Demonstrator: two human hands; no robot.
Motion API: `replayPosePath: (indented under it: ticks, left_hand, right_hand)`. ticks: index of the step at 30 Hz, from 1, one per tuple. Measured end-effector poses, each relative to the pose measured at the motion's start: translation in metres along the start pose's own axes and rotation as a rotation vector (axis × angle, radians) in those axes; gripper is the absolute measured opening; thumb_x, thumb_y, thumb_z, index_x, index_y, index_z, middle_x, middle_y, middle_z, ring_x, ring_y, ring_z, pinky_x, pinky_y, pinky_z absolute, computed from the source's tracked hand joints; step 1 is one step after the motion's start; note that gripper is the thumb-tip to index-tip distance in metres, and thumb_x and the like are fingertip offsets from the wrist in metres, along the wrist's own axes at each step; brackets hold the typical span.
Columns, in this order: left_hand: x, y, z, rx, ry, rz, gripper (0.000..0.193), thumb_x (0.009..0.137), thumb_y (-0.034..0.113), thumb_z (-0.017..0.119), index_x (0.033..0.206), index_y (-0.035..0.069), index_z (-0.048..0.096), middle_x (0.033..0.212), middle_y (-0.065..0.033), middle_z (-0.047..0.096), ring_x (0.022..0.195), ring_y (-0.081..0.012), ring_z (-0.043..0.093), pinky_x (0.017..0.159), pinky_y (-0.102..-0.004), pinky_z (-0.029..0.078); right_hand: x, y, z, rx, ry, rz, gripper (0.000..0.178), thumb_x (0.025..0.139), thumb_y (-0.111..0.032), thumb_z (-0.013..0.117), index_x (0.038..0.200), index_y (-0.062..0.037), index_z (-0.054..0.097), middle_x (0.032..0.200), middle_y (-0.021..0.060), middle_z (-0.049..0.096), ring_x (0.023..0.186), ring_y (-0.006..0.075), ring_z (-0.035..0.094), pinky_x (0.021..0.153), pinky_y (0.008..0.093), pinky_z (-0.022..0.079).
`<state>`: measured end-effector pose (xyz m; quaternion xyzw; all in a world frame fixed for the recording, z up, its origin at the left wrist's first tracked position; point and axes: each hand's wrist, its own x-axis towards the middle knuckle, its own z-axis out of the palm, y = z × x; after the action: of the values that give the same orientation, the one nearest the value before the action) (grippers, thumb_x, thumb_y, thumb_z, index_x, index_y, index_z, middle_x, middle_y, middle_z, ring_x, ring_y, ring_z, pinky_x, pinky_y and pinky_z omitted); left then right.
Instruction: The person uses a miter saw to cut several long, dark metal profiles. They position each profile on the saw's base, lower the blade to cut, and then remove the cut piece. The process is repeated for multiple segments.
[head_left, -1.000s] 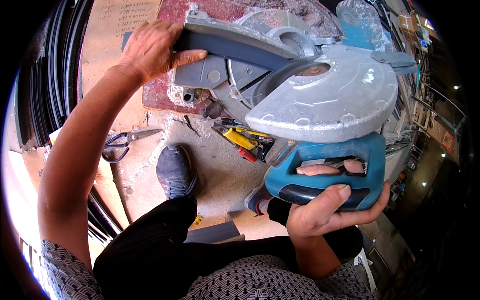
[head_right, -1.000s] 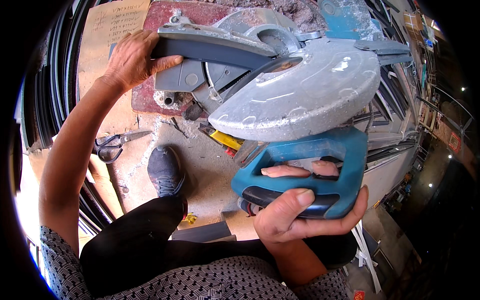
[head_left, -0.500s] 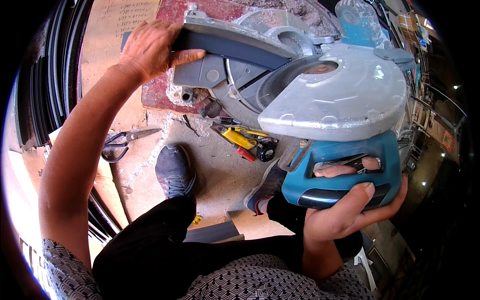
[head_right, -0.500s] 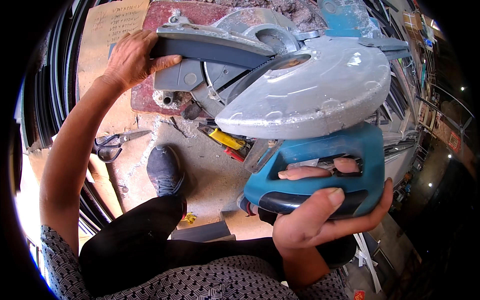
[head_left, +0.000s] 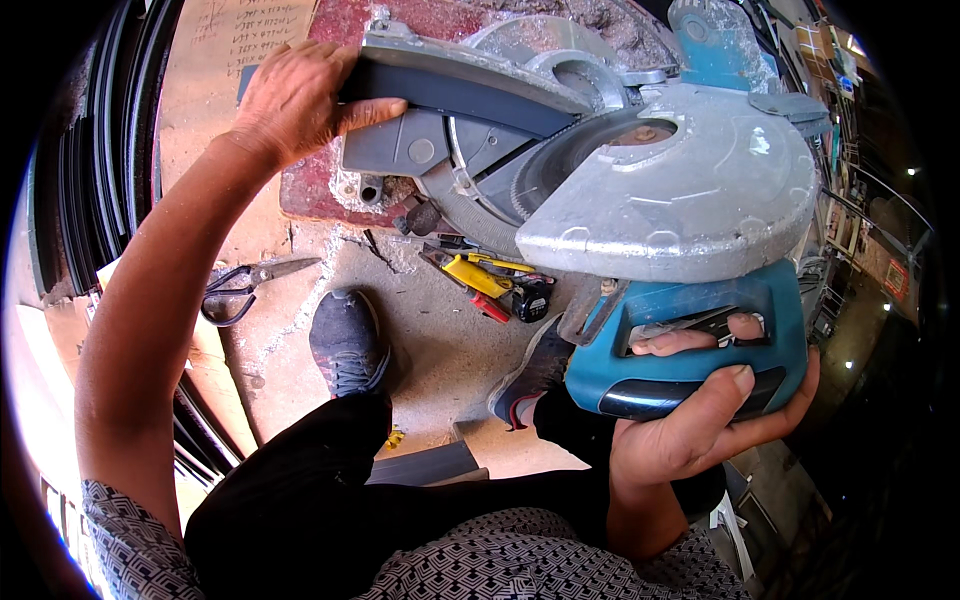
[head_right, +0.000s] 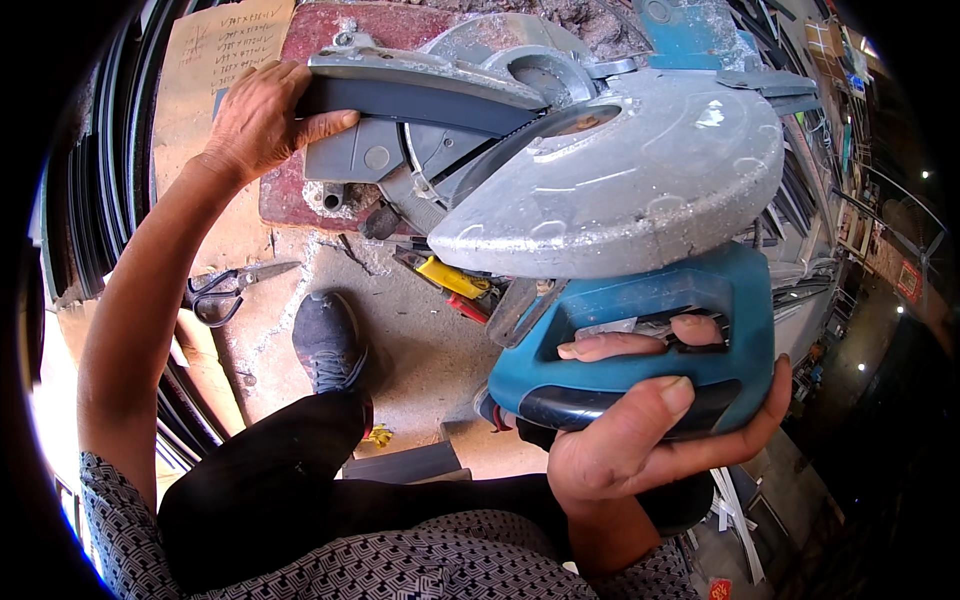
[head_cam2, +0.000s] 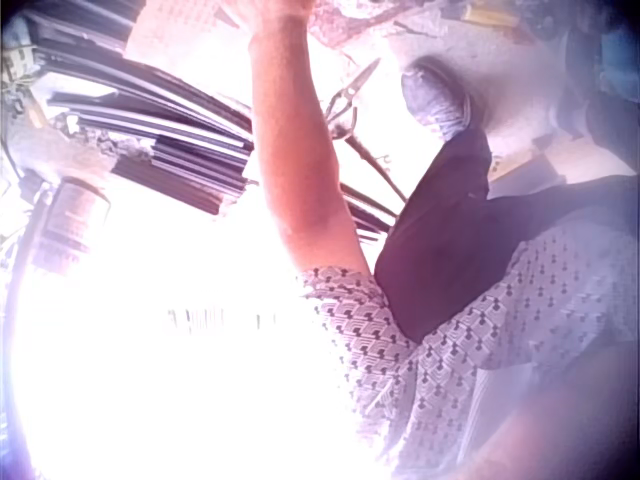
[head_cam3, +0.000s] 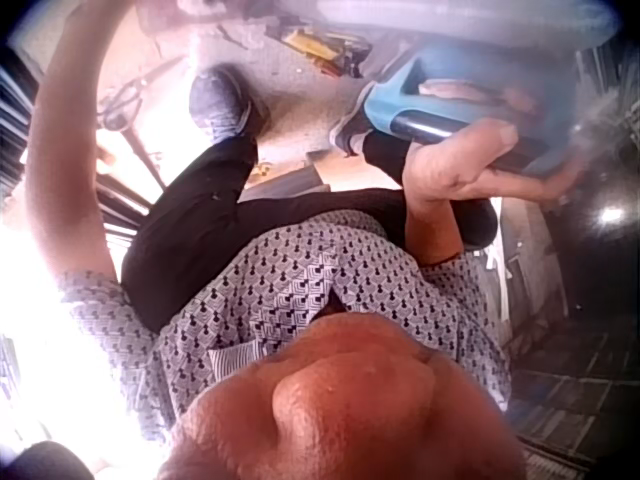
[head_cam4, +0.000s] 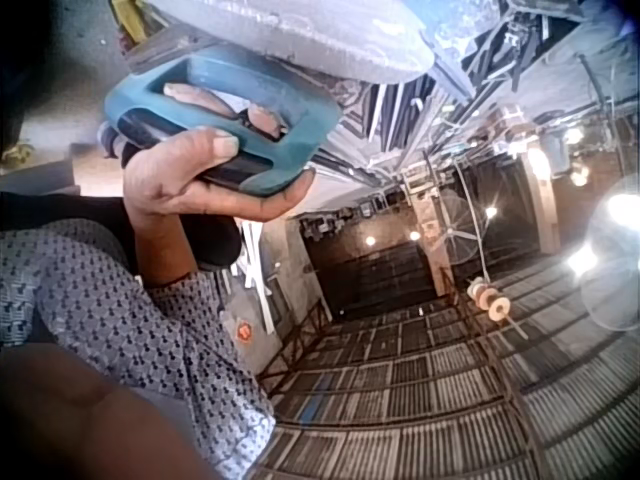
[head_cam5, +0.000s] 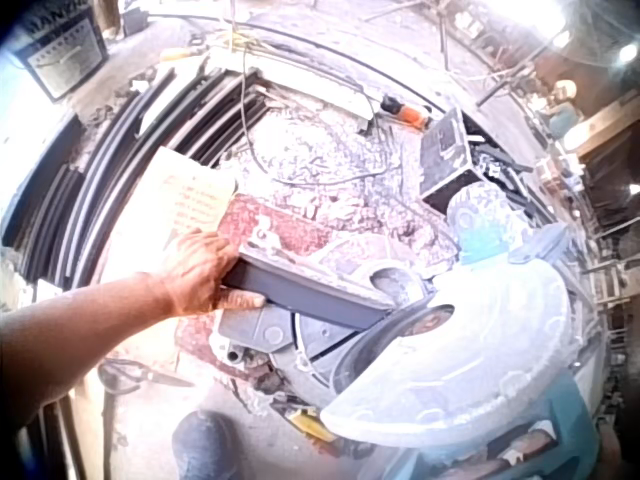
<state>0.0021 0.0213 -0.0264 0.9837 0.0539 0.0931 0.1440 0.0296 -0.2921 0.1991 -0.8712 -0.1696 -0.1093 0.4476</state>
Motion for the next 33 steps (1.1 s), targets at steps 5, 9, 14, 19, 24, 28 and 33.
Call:
replayPosePath:
  ticks: [5, 9, 14, 19, 24, 28, 33]
  left_hand:
    - [0.000, -0.001, 0.002, 0.012, 0.007, -0.002, 0.077, 0.086, 0.080, 0.062, 0.089, 0.003, 0.066, 0.084, -0.0175, 0.066, 0.086, -0.0365, 0.067, 0.085, -0.0469, 0.052]
    - [0.000, -0.001, 0.003, 0.015, 0.008, -0.005, 0.077, 0.086, 0.080, 0.063, 0.087, 0.003, 0.065, 0.084, -0.0178, 0.065, 0.086, -0.0370, 0.067, 0.084, -0.0471, 0.052]
    - [0.001, 0.000, 0.001, 0.009, -0.003, -0.006, 0.077, 0.086, 0.080, 0.063, 0.087, 0.003, 0.065, 0.084, -0.0177, 0.066, 0.086, -0.0371, 0.067, 0.084, -0.0473, 0.052]
    - [-0.001, 0.001, 0.001, 0.005, -0.013, -0.016, 0.077, 0.087, 0.079, 0.062, 0.091, 0.003, 0.067, 0.087, -0.0177, 0.067, 0.089, -0.0373, 0.067, 0.086, -0.0479, 0.052]
    - [0.000, 0.003, -0.005, 0.004, -0.035, -0.027, 0.076, 0.088, 0.078, 0.062, 0.096, 0.002, 0.067, 0.090, -0.0193, 0.068, 0.093, -0.0393, 0.067, 0.088, -0.0491, 0.052]
    - [0.000, 0.001, -0.005, 0.005, -0.037, -0.026, 0.077, 0.088, 0.077, 0.062, 0.097, 0.001, 0.067, 0.091, -0.0203, 0.068, 0.093, -0.0403, 0.067, 0.088, -0.0495, 0.052]
    - [0.001, 0.003, -0.007, -0.014, -0.044, -0.029, 0.077, 0.089, 0.077, 0.062, 0.095, 0.001, 0.067, 0.089, -0.0203, 0.068, 0.092, -0.0402, 0.067, 0.088, -0.0494, 0.052]
  right_hand:
    - [0.001, -0.001, 0.000, -0.021, 0.004, 0.008, 0.062, 0.105, -0.019, 0.047, 0.156, 0.0003, 0.015, 0.122, 0.0128, 0.061, 0.066, 0.0151, 0.065, 0.063, 0.0321, 0.064]
    - [0.000, -0.002, 0.000, -0.029, -0.010, 0.016, 0.062, 0.106, -0.019, 0.046, 0.156, 0.0004, 0.015, 0.122, 0.0129, 0.061, 0.066, 0.0151, 0.065, 0.064, 0.0324, 0.064]
    - [-0.001, 0.001, -0.004, -0.030, -0.030, 0.013, 0.062, 0.106, -0.018, 0.045, 0.156, -0.0007, 0.014, 0.124, 0.0132, 0.060, 0.067, 0.0151, 0.065, 0.066, 0.0335, 0.065]
    - [0.001, 0.002, -0.003, -0.065, 0.010, -0.004, 0.061, 0.106, -0.017, 0.044, 0.157, -0.0015, 0.014, 0.125, 0.0139, 0.059, 0.067, 0.0154, 0.064, 0.066, 0.0344, 0.064]
    - [0.006, 0.001, -0.006, -0.074, 0.044, 0.020, 0.059, 0.107, -0.018, 0.044, 0.157, -0.0023, 0.017, 0.125, 0.0147, 0.059, 0.068, 0.0165, 0.062, 0.065, 0.0350, 0.061]
    - [0.012, -0.009, -0.009, -0.006, 0.024, 0.111, 0.057, 0.107, -0.018, 0.043, 0.157, -0.0037, 0.019, 0.123, 0.0153, 0.060, 0.069, 0.0176, 0.061, 0.067, 0.0364, 0.060]
    - [0.010, -0.011, -0.005, 0.036, -0.002, 0.105, 0.065, 0.104, -0.015, 0.044, 0.158, -0.0016, 0.011, 0.120, 0.0169, 0.058, 0.065, 0.0174, 0.063, 0.067, 0.0358, 0.062]
